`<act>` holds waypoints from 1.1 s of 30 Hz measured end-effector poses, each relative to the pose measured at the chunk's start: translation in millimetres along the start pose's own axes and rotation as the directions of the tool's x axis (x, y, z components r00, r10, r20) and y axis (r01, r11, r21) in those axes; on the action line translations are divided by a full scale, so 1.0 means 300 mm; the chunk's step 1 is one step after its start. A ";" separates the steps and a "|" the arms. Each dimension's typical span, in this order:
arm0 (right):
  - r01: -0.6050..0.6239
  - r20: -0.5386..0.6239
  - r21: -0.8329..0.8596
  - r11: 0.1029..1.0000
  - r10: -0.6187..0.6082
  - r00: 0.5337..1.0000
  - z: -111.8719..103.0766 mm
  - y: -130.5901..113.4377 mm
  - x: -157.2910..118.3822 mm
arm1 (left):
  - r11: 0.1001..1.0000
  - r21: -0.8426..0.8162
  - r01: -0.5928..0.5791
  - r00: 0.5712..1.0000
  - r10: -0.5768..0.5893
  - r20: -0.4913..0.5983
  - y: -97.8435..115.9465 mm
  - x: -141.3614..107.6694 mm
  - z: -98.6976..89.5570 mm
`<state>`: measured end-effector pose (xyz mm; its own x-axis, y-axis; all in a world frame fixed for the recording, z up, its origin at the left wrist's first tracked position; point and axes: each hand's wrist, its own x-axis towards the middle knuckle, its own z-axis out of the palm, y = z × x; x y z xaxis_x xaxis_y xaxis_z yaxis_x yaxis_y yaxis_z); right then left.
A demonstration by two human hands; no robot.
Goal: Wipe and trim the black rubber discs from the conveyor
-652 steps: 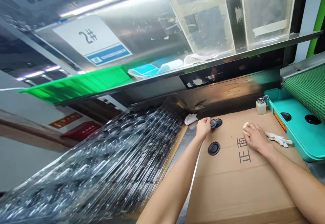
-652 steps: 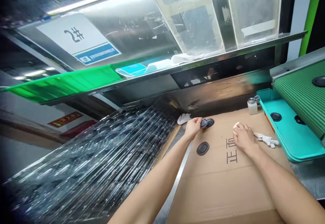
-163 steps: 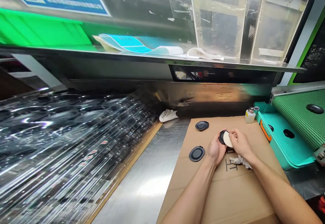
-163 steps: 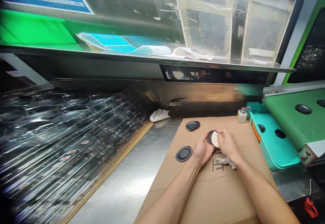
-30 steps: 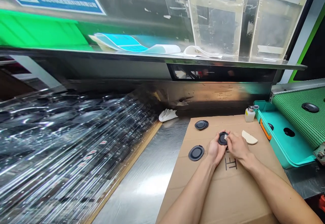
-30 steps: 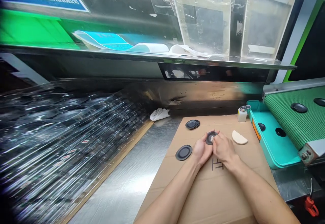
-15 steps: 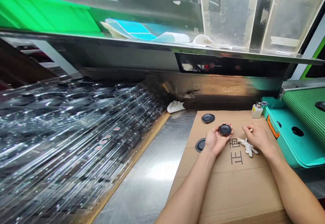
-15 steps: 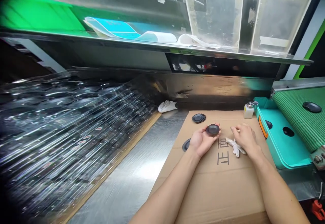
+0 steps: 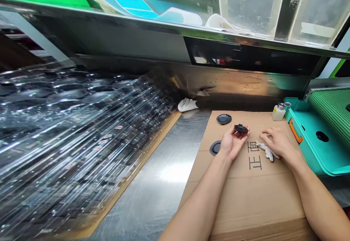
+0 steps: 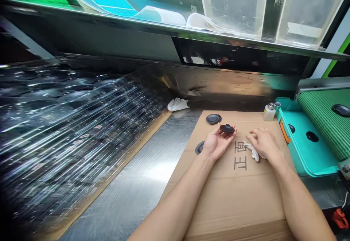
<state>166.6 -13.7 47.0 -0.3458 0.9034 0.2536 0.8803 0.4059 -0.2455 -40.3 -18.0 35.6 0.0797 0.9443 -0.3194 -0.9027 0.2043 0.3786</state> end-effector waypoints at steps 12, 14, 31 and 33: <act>0.173 -0.159 0.310 0.935 -0.129 0.979 0.023 -0.064 0.011 | 0.792 0.585 -0.175 0.983 0.175 0.058 -0.104 0.012 -0.022; 0.173 -0.148 0.271 0.947 -0.137 0.980 0.041 -0.075 0.010 | 0.693 0.684 -0.228 0.971 0.215 0.107 -0.125 0.009 -0.027; 0.115 -0.038 0.092 0.989 -0.112 0.993 0.062 -0.084 0.017 | 0.261 0.895 -0.363 0.919 0.259 0.297 -0.150 -0.009 -0.044; 0.103 -0.014 0.074 0.992 -0.102 0.995 0.065 -0.089 0.016 | 0.270 0.892 -0.363 0.917 0.271 0.292 -0.152 -0.009 -0.048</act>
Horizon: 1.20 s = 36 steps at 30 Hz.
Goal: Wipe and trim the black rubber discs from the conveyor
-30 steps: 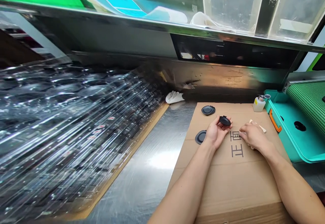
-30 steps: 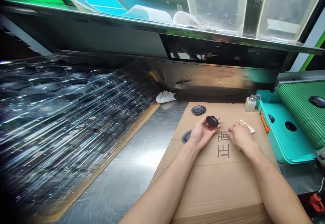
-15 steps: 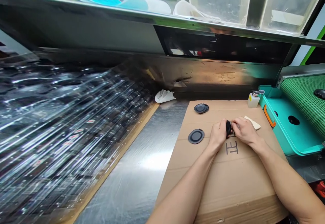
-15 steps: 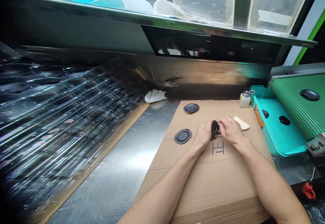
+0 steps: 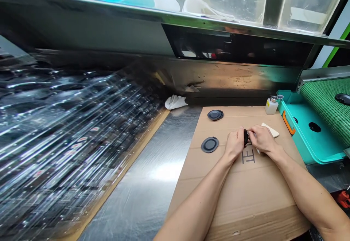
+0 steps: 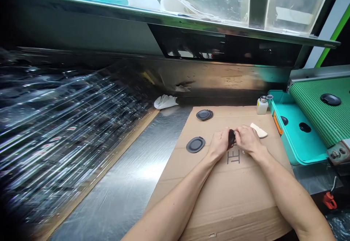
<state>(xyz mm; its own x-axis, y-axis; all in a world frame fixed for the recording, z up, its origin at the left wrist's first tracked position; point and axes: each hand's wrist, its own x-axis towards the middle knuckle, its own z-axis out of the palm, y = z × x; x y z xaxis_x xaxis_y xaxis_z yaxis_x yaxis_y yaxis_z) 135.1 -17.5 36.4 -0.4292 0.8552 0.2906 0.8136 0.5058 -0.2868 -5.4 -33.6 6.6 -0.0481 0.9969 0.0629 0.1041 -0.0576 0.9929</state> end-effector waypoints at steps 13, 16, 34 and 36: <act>0.004 -0.076 0.070 0.998 0.002 0.997 0.022 0.009 0.005 | 0.994 -0.075 0.083 0.993 -0.089 -0.083 0.019 0.004 0.007; 0.009 -0.027 0.071 0.997 -0.007 1.000 0.028 0.018 -0.001 | 0.995 -0.082 0.062 0.995 -0.068 -0.074 0.012 0.004 0.005; 0.015 -0.067 -0.019 1.000 -0.016 0.998 0.030 -0.009 -0.001 | 0.957 0.283 -0.058 0.982 0.106 -0.157 -0.018 0.022 0.007; 0.006 -0.048 -0.036 0.999 -0.008 0.999 0.031 -0.011 -0.001 | 0.958 0.282 -0.060 0.979 0.112 -0.172 -0.019 0.020 0.006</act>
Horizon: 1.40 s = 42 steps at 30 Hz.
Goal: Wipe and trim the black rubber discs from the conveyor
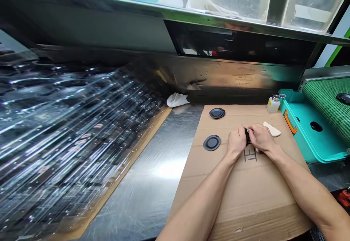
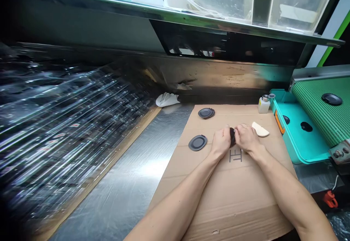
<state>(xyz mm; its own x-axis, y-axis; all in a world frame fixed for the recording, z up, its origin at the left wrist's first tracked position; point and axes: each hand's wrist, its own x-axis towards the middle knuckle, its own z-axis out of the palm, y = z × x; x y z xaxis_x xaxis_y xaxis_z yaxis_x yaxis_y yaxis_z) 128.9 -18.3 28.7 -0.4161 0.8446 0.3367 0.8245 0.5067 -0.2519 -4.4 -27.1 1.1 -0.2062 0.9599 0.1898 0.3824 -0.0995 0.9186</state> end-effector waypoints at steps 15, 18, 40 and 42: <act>-0.084 0.049 0.097 0.992 0.079 0.996 -0.032 0.012 -0.014 | 0.633 -0.656 0.410 0.904 -0.380 0.198 0.026 0.031 -0.042; -0.093 0.008 0.117 0.989 0.093 0.996 -0.034 0.027 -0.016 | 0.182 -0.811 0.556 0.778 -0.457 0.430 0.037 0.068 -0.098; -0.069 0.179 -0.097 0.993 0.085 0.980 -0.026 0.032 -0.022 | 0.429 -0.837 0.339 0.937 -0.239 0.257 0.122 0.019 -0.129; -0.085 0.191 -0.075 0.994 0.098 0.977 -0.021 0.028 -0.021 | 0.693 -0.714 0.101 0.990 -0.140 0.004 0.123 0.000 -0.122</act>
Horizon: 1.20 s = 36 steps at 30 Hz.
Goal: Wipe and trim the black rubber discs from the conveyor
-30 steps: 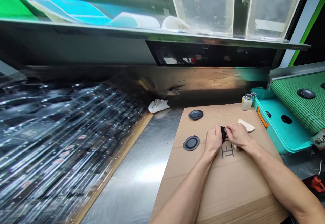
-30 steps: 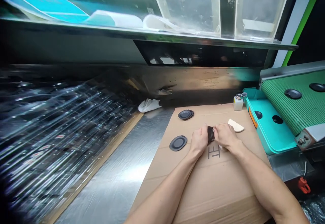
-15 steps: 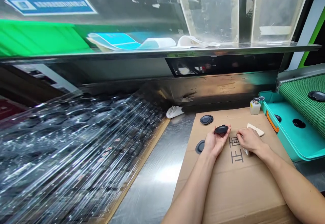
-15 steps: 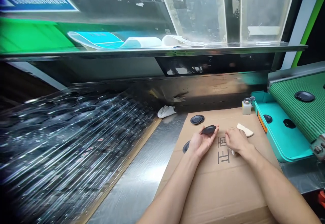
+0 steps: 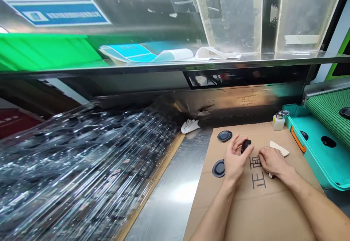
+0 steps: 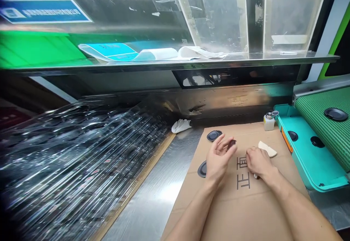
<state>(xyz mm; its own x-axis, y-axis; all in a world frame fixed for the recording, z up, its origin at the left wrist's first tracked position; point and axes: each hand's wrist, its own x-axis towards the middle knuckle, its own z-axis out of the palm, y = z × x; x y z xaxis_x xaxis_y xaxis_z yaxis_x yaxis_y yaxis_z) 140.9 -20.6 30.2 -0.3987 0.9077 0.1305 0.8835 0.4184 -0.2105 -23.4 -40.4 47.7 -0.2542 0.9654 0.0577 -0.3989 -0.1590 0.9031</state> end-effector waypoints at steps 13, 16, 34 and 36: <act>0.008 0.011 0.091 0.996 -0.009 1.000 0.004 0.012 0.007 | 0.964 0.232 -0.130 0.989 0.142 -0.038 0.039 -0.040 0.010; 0.019 -0.004 0.112 0.994 -0.019 1.000 0.012 0.020 0.009 | 0.966 0.218 -0.138 0.989 0.146 -0.019 0.035 -0.042 0.007; 0.027 -0.035 0.066 0.997 -0.025 0.999 0.020 0.041 0.022 | 0.328 0.827 -0.457 0.881 0.039 0.472 -0.086 -0.076 -0.040; 0.024 -0.024 0.060 0.998 -0.022 0.999 0.015 0.037 0.021 | 0.309 0.816 -0.489 0.856 -0.011 0.517 -0.062 -0.122 -0.060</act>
<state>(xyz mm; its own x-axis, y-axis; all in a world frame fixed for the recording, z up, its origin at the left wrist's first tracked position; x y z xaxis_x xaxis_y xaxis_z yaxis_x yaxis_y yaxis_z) 147.1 -10.1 24.3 -0.4123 0.8971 0.1588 0.8576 0.4410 -0.2647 -22.5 -76.4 21.0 0.2423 0.9349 0.2593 0.7200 -0.3524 0.5979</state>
